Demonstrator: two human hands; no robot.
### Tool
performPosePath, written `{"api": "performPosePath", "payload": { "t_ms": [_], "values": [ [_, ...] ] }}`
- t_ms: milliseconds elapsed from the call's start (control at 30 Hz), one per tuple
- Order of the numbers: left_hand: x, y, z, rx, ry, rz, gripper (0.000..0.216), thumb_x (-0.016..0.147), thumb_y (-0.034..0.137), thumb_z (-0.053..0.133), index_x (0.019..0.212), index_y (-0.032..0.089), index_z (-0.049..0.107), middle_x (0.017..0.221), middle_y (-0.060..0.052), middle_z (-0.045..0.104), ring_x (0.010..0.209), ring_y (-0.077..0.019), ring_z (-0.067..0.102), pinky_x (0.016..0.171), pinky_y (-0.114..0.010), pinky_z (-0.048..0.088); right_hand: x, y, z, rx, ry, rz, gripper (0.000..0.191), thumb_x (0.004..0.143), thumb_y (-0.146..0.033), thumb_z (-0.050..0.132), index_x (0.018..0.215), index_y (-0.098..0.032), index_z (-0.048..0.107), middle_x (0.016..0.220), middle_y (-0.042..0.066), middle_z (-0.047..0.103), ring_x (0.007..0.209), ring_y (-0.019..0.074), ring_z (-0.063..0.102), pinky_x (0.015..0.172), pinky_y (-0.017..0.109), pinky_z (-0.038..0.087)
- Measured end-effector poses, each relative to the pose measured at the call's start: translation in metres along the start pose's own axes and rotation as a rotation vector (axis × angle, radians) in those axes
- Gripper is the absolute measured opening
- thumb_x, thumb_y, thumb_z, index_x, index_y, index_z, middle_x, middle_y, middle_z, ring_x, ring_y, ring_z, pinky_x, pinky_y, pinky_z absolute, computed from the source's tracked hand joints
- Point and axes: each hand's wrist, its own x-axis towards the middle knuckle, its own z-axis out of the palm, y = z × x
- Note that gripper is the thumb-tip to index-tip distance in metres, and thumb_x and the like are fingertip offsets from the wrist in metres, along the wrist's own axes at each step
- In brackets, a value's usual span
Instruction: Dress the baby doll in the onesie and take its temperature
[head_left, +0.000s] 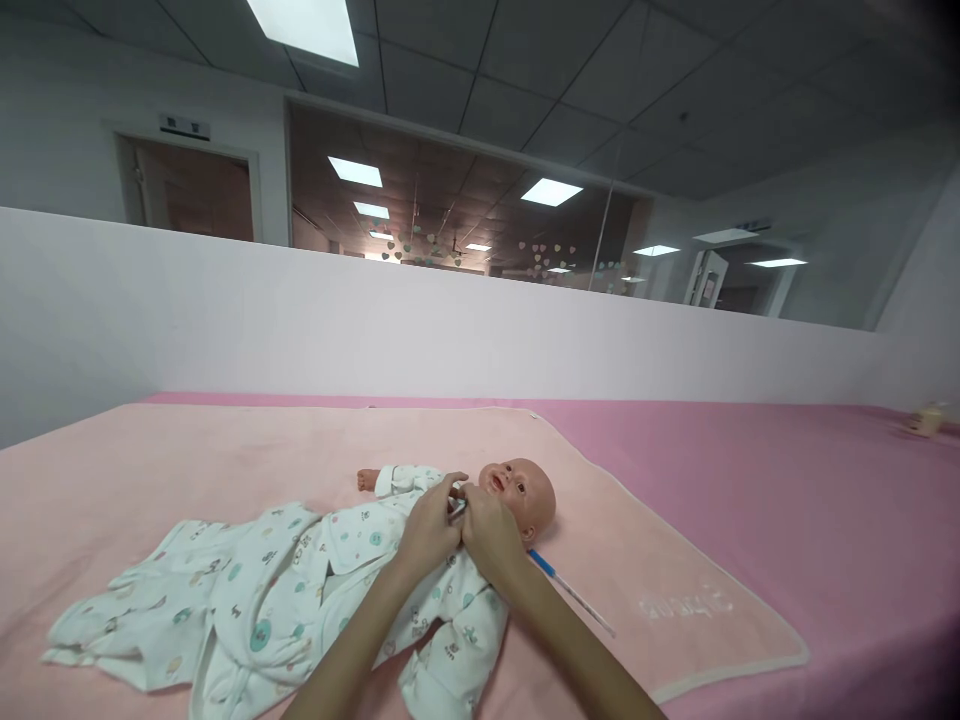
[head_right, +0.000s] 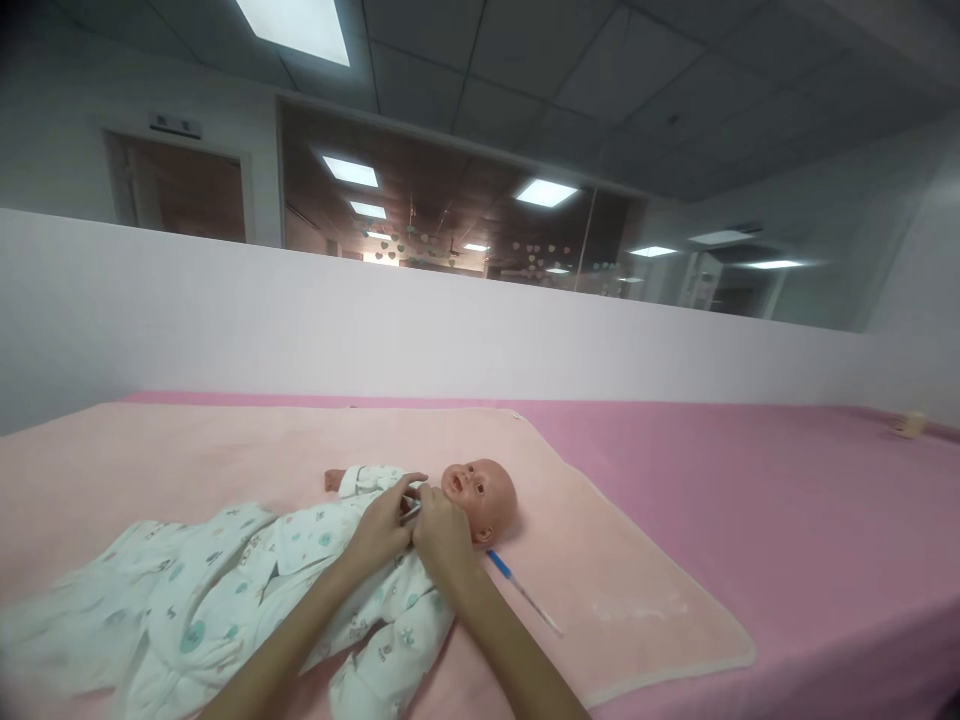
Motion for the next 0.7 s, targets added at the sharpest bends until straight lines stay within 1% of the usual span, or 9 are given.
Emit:
{"api": "performPosePath", "payload": {
  "t_ms": [67,133,200,267,367,467,533,700],
  "values": [
    [0.001,-0.003,0.0,-0.031,0.021,-0.008,0.049,0.066,0.01,0.044,0.114,0.022,0.041,0.087,0.0,0.057,0.069,-0.0116,0.05,0.065,-0.024,0.038,0.006,0.005,0.012,0.009,0.044,-0.062,0.029,0.07,-0.004,0.035,0.085,-0.015,0.057,0.074,0.006,0.062,0.062,0.0153,0.055,0.053,0.024,0.036],
    [0.001,-0.005,0.001,-0.045,0.029,-0.014,0.051,0.066,0.01,0.043,0.115,0.022,0.039,0.085,0.0,0.057,0.065,-0.0111,0.049,0.063,-0.023,0.038,0.004,0.011,0.02,0.084,0.104,-0.142,0.03,0.068,-0.004,0.035,0.085,-0.015,0.056,0.073,0.005,0.061,0.062,0.0151,0.054,0.055,0.024,0.037],
    [0.001,-0.005,0.001,-0.043,0.025,-0.005,0.052,0.064,0.008,0.043,0.114,0.022,0.04,0.085,0.001,0.057,0.065,-0.0109,0.049,0.063,-0.023,0.038,0.0,0.016,0.023,0.196,0.166,-0.19,0.033,0.065,-0.004,0.035,0.088,-0.015,0.056,0.076,0.005,0.06,0.066,0.0146,0.054,0.059,0.024,0.039],
    [0.0,-0.003,0.001,-0.041,0.019,0.012,0.052,0.064,0.008,0.043,0.114,0.023,0.041,0.086,0.001,0.057,0.067,-0.0112,0.049,0.064,-0.023,0.039,-0.005,0.018,0.023,0.285,0.2,-0.214,0.037,0.064,-0.004,0.035,0.093,-0.016,0.055,0.08,0.005,0.059,0.071,0.0146,0.054,0.063,0.024,0.04],
    [-0.001,0.002,-0.001,-0.036,0.012,0.033,0.054,0.063,0.007,0.042,0.115,0.023,0.041,0.089,0.0,0.057,0.075,-0.0125,0.051,0.068,-0.024,0.039,-0.01,0.015,0.017,0.32,0.16,-0.226,0.042,0.064,-0.004,0.036,0.099,-0.018,0.054,0.085,0.004,0.058,0.075,0.0151,0.053,0.064,0.025,0.04],
    [-0.002,0.005,-0.003,-0.01,0.012,0.006,0.057,0.062,0.008,0.042,0.118,0.021,0.04,0.09,-0.002,0.058,0.078,-0.0141,0.052,0.072,-0.026,0.04,-0.01,0.012,0.011,0.301,0.095,-0.202,0.045,0.066,-0.005,0.037,0.105,-0.021,0.052,0.088,0.003,0.057,0.076,0.0153,0.052,0.064,0.026,0.04],
    [-0.002,0.006,-0.003,0.009,0.009,-0.026,0.056,0.063,0.009,0.043,0.118,0.02,0.041,0.091,-0.003,0.059,0.079,-0.0151,0.053,0.073,-0.027,0.041,-0.01,0.012,0.01,0.321,0.109,-0.196,0.045,0.068,-0.005,0.037,0.108,-0.021,0.051,0.09,0.003,0.057,0.077,0.015,0.053,0.066,0.026,0.042],
    [-0.002,0.009,-0.004,0.0,-0.003,-0.039,0.048,0.067,0.016,0.045,0.114,0.019,0.045,0.095,-0.003,0.06,0.085,-0.0166,0.054,0.078,-0.028,0.041,-0.012,0.014,0.018,0.485,0.335,-0.22,0.034,0.077,-0.006,0.034,0.103,-0.019,0.051,0.091,0.005,0.058,0.084,0.0138,0.054,0.074,0.026,0.045]
  ]
}}
